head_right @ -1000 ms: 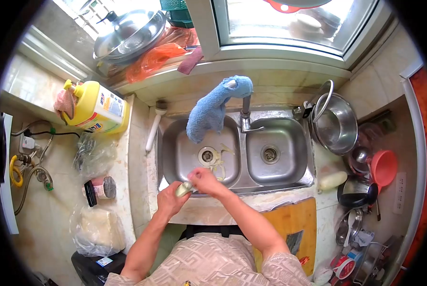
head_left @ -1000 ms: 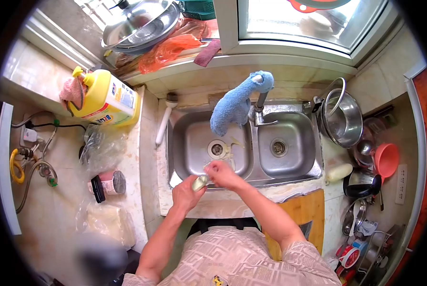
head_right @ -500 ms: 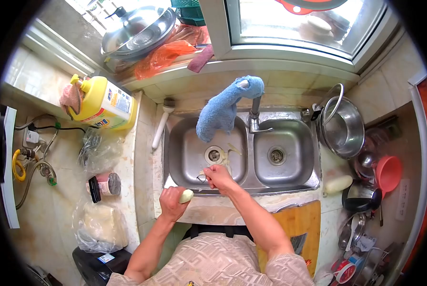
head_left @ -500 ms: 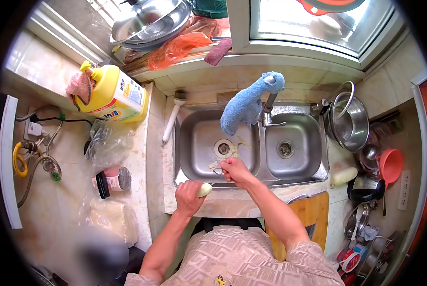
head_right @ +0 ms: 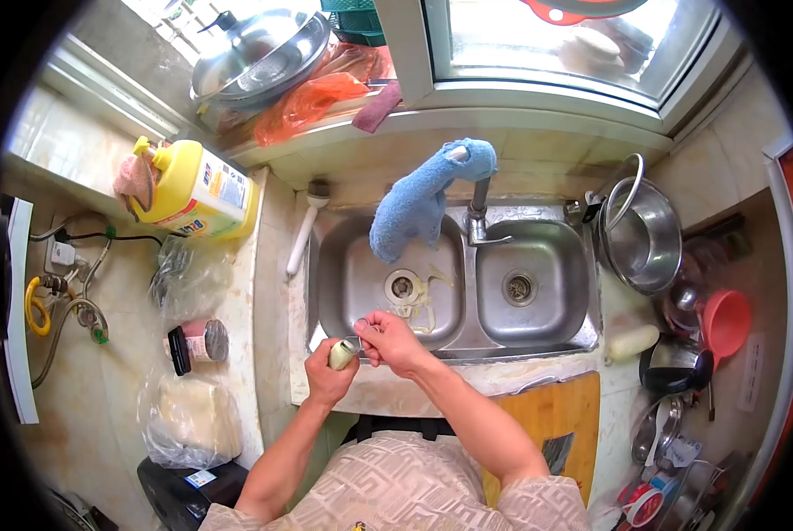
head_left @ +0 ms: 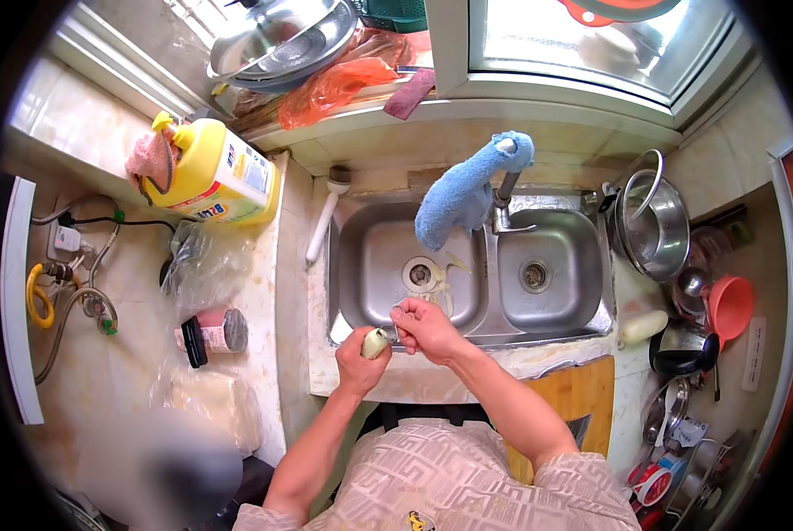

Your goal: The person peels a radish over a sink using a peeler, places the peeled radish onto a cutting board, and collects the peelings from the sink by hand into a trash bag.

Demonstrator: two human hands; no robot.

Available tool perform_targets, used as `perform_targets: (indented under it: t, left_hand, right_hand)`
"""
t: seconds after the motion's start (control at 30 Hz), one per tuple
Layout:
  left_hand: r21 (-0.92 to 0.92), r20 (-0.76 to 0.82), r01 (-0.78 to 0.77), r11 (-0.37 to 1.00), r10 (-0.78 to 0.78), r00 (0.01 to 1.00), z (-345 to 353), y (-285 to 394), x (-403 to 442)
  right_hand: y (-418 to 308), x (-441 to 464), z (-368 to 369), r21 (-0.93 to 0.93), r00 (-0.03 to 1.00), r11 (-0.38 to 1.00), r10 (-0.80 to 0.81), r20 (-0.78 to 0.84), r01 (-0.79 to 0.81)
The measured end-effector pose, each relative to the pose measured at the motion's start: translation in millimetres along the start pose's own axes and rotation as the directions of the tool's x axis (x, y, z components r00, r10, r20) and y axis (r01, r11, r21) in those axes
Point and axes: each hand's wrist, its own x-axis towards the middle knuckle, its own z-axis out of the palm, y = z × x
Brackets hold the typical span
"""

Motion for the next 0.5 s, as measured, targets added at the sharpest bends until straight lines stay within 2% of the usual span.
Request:
perform_targets:
  t: [0.03, 0.07, 0.13, 0.17, 0.3, 0.4, 0.43, 0.5]
  left_hand:
    - [-0.002, -0.011, -0.025, 1.000, 0.025, 1.000, -2, 2, 0]
    - [-0.003, -0.023, -0.050, 0.999, 0.050, 0.999, -4, 5, 0]
    - [0.170, 0.083, -0.275, 0.946, 0.264, 0.961, -14, 11, 11]
    - [0.249, 0.148, -0.377, 0.892, 0.350, 0.925, -18, 12, 15]
    - [0.391, 0.250, -0.463, 0.796, 0.392, 0.885, -15, 11, 17]
    - [0.394, 0.243, -0.500, 0.771, 0.437, 0.866, -14, 9, 16]
    - [0.395, 0.218, -0.502, 0.770, 0.452, 0.865, -15, 9, 15]
    - [0.395, 0.171, -0.509, 0.765, 0.483, 0.859, -18, 12, 12]
  right_hand:
    - [3, 2, -1, -0.036, 1.000, 0.999, 0.004, 0.014, -0.004]
    - [9, 7, -13, -0.012, 0.999, 1.000, 0.000, -0.039, 0.000]
    - [16, 23, -43, 0.026, 0.991, 1.000, -0.010, -0.135, 0.013]
    - [5, 13, -33, 0.019, 0.994, 1.000, 0.023, -0.103, -0.021]
    - [-11, -8, -4, -0.202, 0.997, 0.977, 0.076, 0.019, -0.071]
    - [1, 2, -12, -0.245, 0.991, 0.960, 0.131, -0.041, -0.137]
    - [3, 9, -23, -0.281, 0.987, 0.949, 0.118, -0.105, -0.143]
    - [10, 21, -51, -0.182, 0.973, 0.974, 0.097, -0.209, -0.136]
